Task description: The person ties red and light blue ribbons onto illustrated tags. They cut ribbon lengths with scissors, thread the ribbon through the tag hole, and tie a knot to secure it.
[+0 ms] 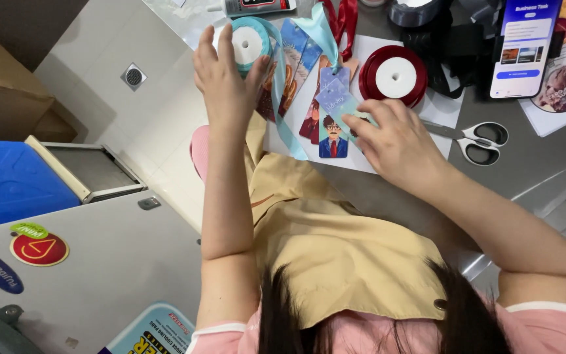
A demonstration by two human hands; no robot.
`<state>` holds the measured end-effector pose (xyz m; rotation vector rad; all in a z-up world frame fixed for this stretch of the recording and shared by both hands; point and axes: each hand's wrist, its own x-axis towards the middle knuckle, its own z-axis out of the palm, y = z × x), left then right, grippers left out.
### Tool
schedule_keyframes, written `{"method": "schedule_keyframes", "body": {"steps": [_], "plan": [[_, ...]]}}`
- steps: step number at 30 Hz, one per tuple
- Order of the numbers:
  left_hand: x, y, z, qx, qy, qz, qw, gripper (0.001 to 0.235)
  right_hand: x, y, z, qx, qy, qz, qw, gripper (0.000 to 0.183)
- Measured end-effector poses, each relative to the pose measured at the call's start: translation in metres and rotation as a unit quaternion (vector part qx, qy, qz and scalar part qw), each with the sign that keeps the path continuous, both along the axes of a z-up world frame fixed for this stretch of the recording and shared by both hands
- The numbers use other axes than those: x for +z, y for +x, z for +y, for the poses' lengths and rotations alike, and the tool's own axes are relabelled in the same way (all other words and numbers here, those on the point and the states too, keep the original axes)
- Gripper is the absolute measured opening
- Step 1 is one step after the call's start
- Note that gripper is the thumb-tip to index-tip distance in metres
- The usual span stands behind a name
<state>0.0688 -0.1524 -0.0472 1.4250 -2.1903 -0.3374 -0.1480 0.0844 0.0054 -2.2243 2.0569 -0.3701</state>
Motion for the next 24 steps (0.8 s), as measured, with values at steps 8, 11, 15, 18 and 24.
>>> {"method": "schedule_keyframes", "body": {"steps": [8,11,15,18,24], "plan": [[0.001,-0.007,-0.021,-0.042,0.071,0.009,0.997,0.082,-0.017,0.010,-0.128,0.203,-0.149,0.107,0.962,0.064],[-0.008,-0.005,-0.024,-0.050,0.052,0.025,0.997,0.096,-0.037,0.015,-0.176,0.223,-0.164,0.140,0.951,0.035],[0.005,0.003,-0.015,-0.055,0.047,0.037,0.997,0.092,-0.031,0.009,-0.192,0.258,-0.126,0.096,0.953,0.014],[0.033,0.013,0.003,-0.061,0.047,0.045,0.996,0.090,0.003,-0.007,-0.170,0.241,-0.021,0.102,0.965,0.006],[0.084,0.036,0.053,-0.284,0.073,0.135,0.946,0.084,0.109,-0.058,-0.072,0.213,0.080,-0.170,0.959,0.005]]}}
